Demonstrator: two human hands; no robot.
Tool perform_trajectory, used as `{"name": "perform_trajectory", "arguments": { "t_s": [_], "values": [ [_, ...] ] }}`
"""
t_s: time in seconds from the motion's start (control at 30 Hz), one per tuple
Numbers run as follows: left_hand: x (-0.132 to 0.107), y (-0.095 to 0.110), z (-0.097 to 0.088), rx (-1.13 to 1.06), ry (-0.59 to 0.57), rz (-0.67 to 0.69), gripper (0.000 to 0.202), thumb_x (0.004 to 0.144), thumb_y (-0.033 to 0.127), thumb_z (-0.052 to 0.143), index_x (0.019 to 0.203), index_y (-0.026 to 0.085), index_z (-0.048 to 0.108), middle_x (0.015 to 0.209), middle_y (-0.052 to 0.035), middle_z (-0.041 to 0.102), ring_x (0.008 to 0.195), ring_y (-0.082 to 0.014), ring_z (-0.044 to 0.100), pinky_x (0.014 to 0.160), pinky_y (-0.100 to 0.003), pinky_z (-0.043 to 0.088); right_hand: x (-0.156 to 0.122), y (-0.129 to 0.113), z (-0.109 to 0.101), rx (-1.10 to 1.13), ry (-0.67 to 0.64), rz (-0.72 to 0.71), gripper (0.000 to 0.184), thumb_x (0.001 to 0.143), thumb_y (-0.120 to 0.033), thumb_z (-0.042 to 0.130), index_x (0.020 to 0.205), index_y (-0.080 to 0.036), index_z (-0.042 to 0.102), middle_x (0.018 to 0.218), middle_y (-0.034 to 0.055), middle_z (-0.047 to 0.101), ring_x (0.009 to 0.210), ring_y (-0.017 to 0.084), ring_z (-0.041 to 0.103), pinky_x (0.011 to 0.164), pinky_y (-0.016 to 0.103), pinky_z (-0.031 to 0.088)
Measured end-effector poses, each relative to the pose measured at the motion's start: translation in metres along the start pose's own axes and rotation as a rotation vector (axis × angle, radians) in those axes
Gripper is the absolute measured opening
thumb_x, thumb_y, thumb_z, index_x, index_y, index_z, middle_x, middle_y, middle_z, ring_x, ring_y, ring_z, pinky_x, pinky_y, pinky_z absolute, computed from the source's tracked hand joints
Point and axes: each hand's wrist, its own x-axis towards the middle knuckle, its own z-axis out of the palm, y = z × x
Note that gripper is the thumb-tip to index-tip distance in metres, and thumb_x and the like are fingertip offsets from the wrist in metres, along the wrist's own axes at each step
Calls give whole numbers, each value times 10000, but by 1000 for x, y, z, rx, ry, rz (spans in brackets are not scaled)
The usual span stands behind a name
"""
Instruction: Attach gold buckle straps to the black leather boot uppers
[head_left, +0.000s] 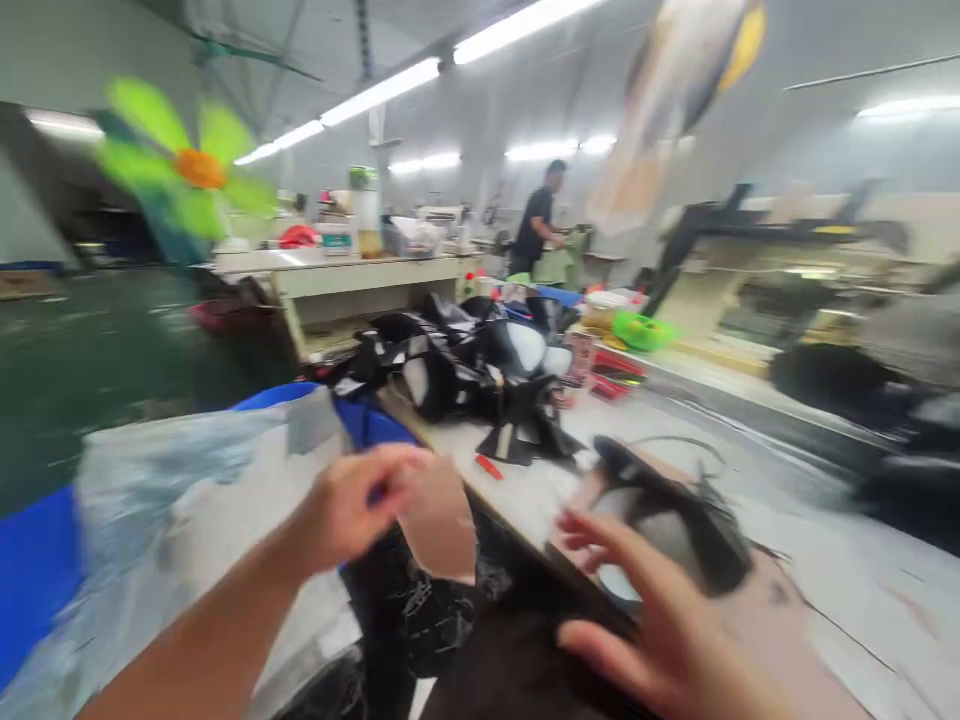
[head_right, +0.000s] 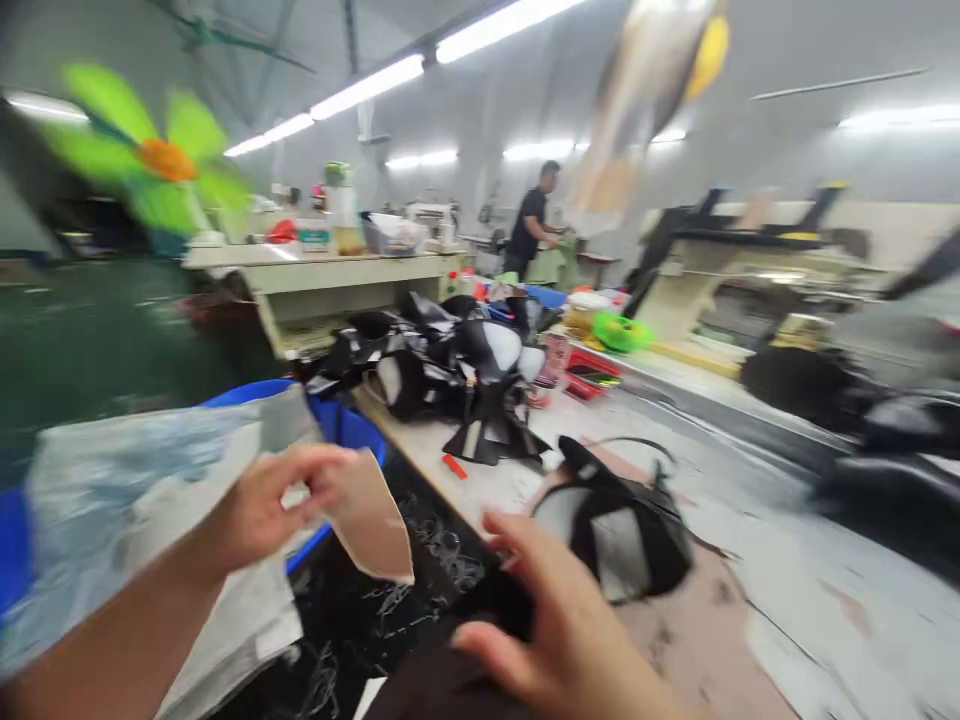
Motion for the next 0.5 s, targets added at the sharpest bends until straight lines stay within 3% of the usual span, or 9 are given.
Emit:
{"name": "perform_trajectory", "arguments": {
  "t_s": [0.07, 0.1, 0.13, 0.17, 0.23, 0.3, 0.4, 0.5],
  "values": [
    [12, 36, 52, -129, -305, 146, 173, 704, 217, 646, 866, 222, 706, 750, -66, 686, 679, -192, 597, 672, -285, 442, -4, -6, -12, -53, -148, -38, 367, 619, -289, 736, 978, -249, 670, 792, 31, 677, 680, 197, 613, 649, 301, 530],
    [16, 50, 76, -211, -310, 178, 170, 688, 224, 670, 853, 228, 709, 764, -74, 691, 704, -209, 602, 692, -299, 446, -8, -6, -19, -61, -170, -47, 252, 684, -264, 670, 934, -239, 679, 753, 22, 673, 659, 182, 606, 628, 283, 523],
    [19, 60, 99, -312, -247, 203, 215, 671, 240, 694, 885, 227, 699, 805, -76, 692, 733, -214, 603, 721, -309, 449, -11, -2, -27, -49, -109, -42, 159, 737, -250, 607, 872, -220, 684, 709, 21, 662, 633, 170, 595, 595, 266, 514],
    [22, 67, 120, -426, -186, 192, 308, 656, 281, 715, 955, 220, 673, 876, -81, 684, 776, -216, 600, 745, -315, 452, -16, 3, -38, -15, 35, -23, 126, 768, -258, 571, 797, -197, 677, 659, 24, 645, 596, 160, 579, 554, 252, 501],
    [27, 74, 161, -682, -134, 62, 482, 650, 450, 701, 1047, 191, 611, 994, -100, 649, 859, -223, 589, 745, -312, 466, -27, 19, -63, 118, 468, 32, 193, 754, -339, 603, 684, -162, 637, 554, 14, 584, 488, 134, 518, 446, 231, 456],
    [28, 77, 197, -890, -246, -154, 602, 661, 634, 591, 1029, 158, 590, 960, -107, 640, 833, -217, 596, 672, -294, 482, -41, 34, -90, 267, 804, 64, 262, 695, -405, 662, 684, -148, 610, 546, 1, 555, 444, 111, 468, 384, 219, 413],
    [24, 83, 239, -964, -469, -391, 563, 609, 651, 623, 850, 143, 598, 690, -32, 617, 602, -144, 579, 526, -232, 452, -60, 50, -121, 335, 959, 98, 339, 633, -437, 711, 750, -134, 615, 608, 10, 575, 466, 107, 473, 381, 219, 409],
    [22, 95, 262, -891, -480, -468, 422, 527, 469, 772, 703, 147, 564, 537, 43, 548, 451, -74, 508, 450, -181, 398, -74, 55, -134, 234, 1000, 149, 310, 641, -420, 713, 663, -131, 604, 540, 0, 549, 466, 107, 479, 434, 230, 428]
  ]
}}
